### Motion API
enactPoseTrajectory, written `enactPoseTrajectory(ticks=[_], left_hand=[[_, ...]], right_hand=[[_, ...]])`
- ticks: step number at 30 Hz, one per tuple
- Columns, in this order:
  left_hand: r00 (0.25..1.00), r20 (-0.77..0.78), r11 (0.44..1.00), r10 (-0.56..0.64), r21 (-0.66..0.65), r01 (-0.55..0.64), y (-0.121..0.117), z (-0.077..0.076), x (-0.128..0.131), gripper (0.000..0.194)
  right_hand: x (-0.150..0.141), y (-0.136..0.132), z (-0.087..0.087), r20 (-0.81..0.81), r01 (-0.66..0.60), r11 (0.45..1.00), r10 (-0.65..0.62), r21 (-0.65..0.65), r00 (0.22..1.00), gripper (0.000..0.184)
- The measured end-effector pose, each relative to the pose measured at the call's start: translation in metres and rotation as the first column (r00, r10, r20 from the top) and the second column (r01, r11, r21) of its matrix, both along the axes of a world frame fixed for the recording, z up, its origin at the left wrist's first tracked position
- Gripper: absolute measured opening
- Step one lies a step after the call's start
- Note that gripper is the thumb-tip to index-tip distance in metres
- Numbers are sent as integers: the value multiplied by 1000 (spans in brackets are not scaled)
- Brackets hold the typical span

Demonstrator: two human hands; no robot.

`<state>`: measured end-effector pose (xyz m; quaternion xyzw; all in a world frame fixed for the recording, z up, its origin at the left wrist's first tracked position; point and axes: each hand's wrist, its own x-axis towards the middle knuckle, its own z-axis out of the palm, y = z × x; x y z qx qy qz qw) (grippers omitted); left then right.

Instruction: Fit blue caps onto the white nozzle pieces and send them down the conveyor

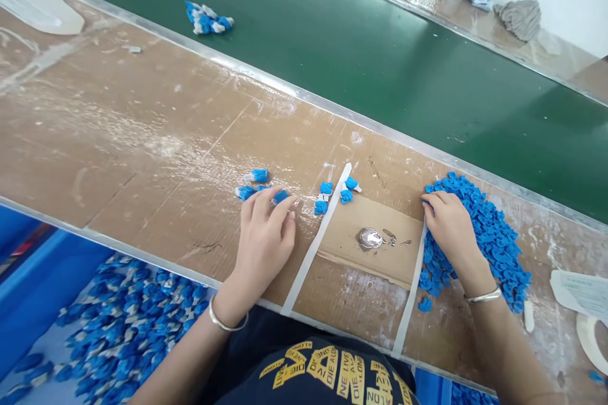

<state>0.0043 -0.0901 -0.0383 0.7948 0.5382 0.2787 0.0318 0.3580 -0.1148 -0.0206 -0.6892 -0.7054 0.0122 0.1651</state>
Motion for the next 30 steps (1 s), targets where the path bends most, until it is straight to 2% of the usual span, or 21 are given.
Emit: enactPoseTrajectory(ticks=[8,12,18,23,30], left_hand=[[993,2,990,-121,-76,121,11,12,25,26],[977,-17,966,-213,-152,208,17,14,32,26],[970,-1,941,-243,-242,235,13,9,31,24],[968,-9,932,-251,-274,239,5,9,19,19],[900,-104,881,-423,-282,381,0,13,2,28]], right_hand=[[-9,-1,5,-179,-1,999,-9,-54,984,21],[-9,-7,6,-223,0,1000,-6,-26,975,23],[-9,-15,-4,-102,-114,993,114,13,988,27],[-17,-14,-20,-48,-72,996,75,56,996,30],[-24,-10,-21,-26,-30,997,32,75,999,28]])
